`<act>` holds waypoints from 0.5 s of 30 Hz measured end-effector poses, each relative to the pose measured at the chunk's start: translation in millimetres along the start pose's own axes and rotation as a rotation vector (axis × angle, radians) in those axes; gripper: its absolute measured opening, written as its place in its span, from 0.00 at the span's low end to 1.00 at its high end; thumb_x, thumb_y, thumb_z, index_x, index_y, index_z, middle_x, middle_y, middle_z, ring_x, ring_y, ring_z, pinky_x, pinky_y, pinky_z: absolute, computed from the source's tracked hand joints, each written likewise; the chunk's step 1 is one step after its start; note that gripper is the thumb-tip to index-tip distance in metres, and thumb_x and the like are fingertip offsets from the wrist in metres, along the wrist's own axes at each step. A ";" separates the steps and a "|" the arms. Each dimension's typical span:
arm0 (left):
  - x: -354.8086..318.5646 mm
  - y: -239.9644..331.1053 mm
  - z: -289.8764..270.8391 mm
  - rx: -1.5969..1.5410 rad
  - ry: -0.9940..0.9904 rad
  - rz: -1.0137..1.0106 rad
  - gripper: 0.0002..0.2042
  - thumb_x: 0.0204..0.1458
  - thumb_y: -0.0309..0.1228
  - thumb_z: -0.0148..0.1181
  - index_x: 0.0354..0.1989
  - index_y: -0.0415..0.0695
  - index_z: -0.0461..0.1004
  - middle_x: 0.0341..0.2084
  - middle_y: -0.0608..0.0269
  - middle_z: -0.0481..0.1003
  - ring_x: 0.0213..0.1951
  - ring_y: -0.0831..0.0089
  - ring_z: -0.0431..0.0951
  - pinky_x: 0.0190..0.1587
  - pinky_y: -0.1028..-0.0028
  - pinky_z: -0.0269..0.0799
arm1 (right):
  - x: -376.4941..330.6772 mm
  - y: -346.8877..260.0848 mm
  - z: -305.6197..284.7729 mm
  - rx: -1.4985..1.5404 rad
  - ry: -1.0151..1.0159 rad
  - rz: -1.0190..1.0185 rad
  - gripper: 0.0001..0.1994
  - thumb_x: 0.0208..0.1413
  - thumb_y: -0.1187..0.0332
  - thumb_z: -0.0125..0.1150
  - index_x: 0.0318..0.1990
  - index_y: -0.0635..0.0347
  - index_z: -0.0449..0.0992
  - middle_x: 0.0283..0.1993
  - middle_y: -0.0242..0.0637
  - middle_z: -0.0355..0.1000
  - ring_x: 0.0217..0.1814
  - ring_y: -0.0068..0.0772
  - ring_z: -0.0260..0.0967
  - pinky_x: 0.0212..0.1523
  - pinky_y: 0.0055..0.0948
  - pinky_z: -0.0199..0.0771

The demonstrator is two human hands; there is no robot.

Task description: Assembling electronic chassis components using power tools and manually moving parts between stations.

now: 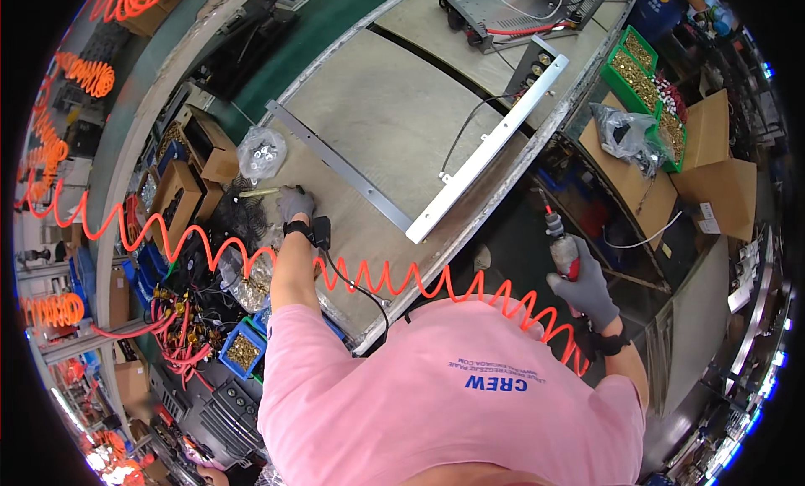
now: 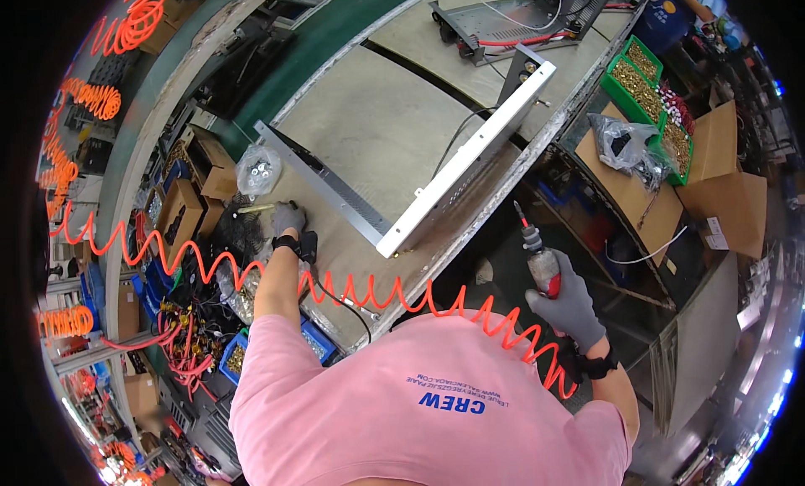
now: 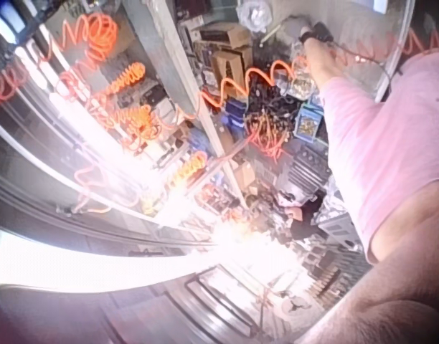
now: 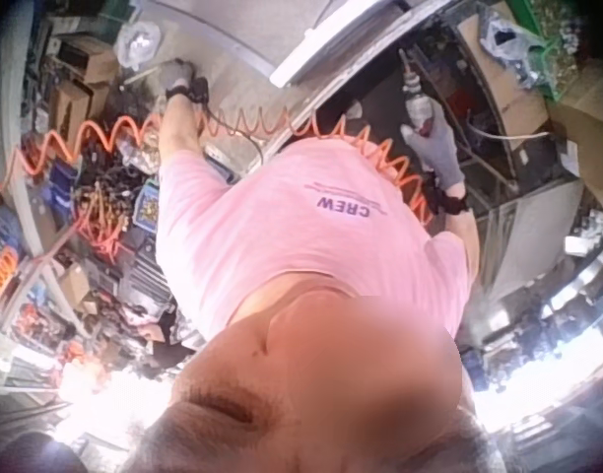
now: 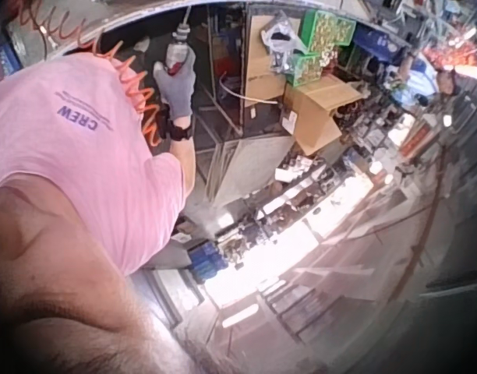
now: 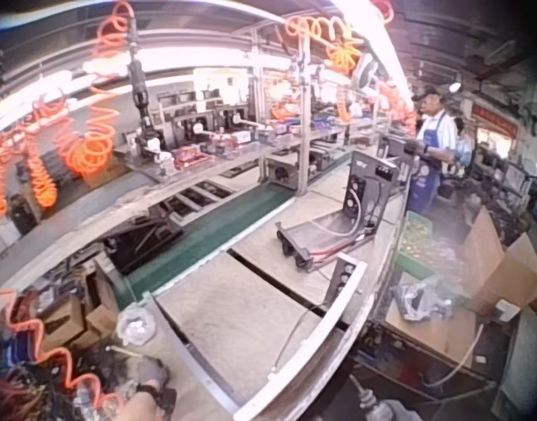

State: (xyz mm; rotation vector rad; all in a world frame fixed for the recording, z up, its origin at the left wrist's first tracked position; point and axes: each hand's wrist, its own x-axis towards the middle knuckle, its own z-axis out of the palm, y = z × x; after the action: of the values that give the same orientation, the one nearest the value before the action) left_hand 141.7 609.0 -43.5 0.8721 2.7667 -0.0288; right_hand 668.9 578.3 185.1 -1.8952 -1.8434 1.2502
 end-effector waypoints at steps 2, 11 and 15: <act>-7.2 10.0 -10.8 -0.196 0.040 0.020 0.27 0.41 0.41 0.59 0.49 0.38 0.64 0.43 0.41 0.68 0.46 0.49 0.70 0.48 0.61 0.65 | 4.5 -0.6 1.7 -0.007 0.011 -0.023 0.30 0.35 0.67 0.62 0.51 0.59 0.61 0.29 0.41 0.70 0.31 0.38 0.70 0.36 0.32 0.68; -45.1 26.4 -157.7 -1.427 0.341 0.352 0.15 0.45 0.22 0.47 0.44 0.37 0.67 0.24 0.65 0.68 0.23 0.80 0.67 0.26 0.81 0.64 | 24.7 10.4 -1.0 0.044 -0.052 -0.090 0.31 0.37 0.62 0.61 0.53 0.56 0.59 0.29 0.44 0.71 0.31 0.46 0.71 0.35 0.34 0.70; -92.6 88.3 -242.0 -0.840 0.363 1.051 0.11 0.44 0.16 0.49 0.34 0.40 0.76 0.36 0.64 0.67 0.35 0.77 0.68 0.35 0.82 0.63 | 38.9 13.7 -5.0 0.012 -0.115 -0.124 0.32 0.37 0.61 0.60 0.53 0.55 0.58 0.30 0.46 0.72 0.33 0.50 0.71 0.35 0.38 0.70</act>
State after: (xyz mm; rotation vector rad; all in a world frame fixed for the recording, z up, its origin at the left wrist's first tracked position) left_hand 211.7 651.3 217.7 1.9515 1.8390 1.4181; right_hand 676.4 612.6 163.0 -1.7070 -1.9723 1.3507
